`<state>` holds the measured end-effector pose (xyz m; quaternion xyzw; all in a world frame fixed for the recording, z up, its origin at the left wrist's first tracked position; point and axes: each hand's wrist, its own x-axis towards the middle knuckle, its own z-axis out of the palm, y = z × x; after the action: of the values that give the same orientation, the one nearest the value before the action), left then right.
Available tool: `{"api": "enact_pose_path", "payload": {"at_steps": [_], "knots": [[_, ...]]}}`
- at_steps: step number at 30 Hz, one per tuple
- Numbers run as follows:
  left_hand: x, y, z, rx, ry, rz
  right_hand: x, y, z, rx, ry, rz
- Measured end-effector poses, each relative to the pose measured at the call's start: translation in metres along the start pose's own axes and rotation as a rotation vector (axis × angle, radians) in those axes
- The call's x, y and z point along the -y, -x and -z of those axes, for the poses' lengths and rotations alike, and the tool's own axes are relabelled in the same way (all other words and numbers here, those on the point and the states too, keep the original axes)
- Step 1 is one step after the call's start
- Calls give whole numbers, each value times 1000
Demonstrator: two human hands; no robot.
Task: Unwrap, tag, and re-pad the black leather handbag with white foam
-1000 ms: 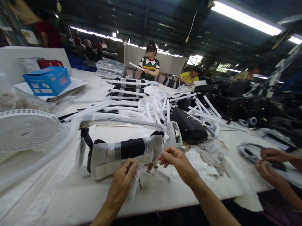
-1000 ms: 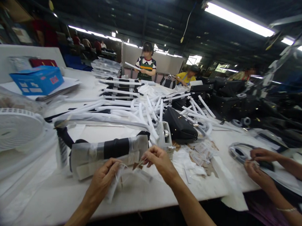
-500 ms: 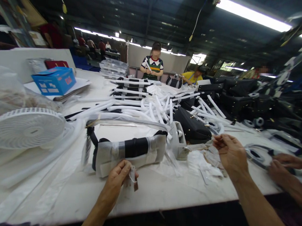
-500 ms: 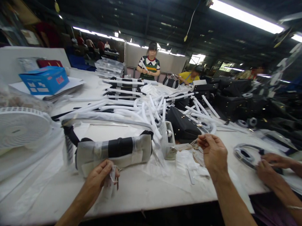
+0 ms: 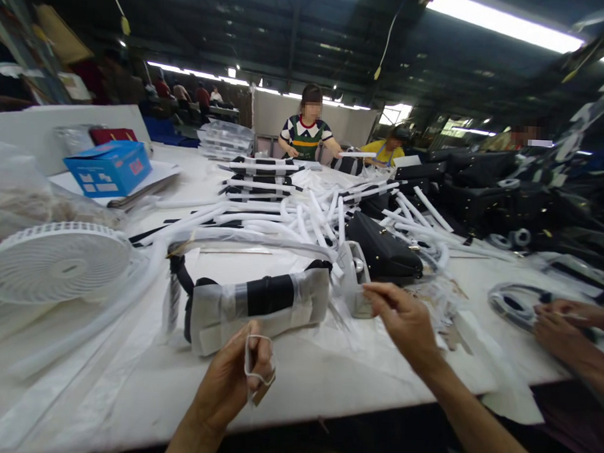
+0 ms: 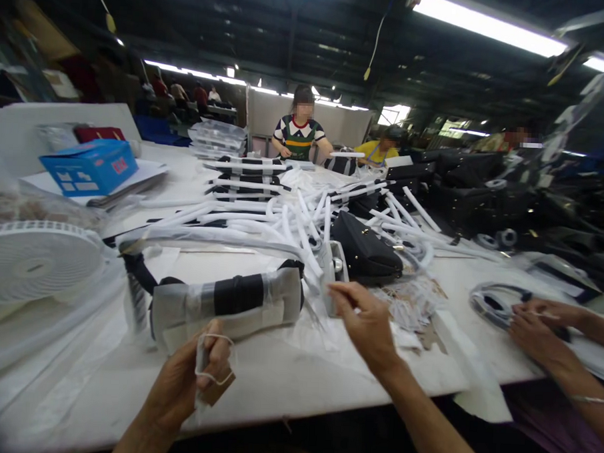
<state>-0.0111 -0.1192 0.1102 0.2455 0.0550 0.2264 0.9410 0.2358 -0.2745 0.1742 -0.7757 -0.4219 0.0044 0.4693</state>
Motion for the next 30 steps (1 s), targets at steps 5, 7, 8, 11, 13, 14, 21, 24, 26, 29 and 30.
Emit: {"api": "enact_pose_path", "payload": {"at_steps": [5,7,8,11,13,14,21,24,26,29,30], "knots": [[0,-3,-1,26,-47,-12,55,35,-73,799,-703,-388],[0,-2,0,20,-99,-19,61,41,-91,963,-876,-420],[0,-1,1,19,-126,-25,62,42,-97,1010,-937,-417],[-3,3,3,10,-191,-24,62,42,-108,1031,-998,-436],[-7,5,5,-22,-215,-16,60,42,-110,1024,-973,-471],[-9,5,6,-44,-224,-13,59,42,-110,1020,-959,-489],[-19,7,10,-138,-324,-32,52,41,-109,910,-888,-488],[-23,9,12,-229,-426,-57,49,29,-100,814,-807,-463],[-25,9,14,-333,-528,-50,46,20,-91,737,-783,-452],[-25,8,18,-434,-721,-84,46,9,-79,716,-887,-486],[-24,8,19,-445,-796,-121,47,8,-76,734,-945,-502]]}}
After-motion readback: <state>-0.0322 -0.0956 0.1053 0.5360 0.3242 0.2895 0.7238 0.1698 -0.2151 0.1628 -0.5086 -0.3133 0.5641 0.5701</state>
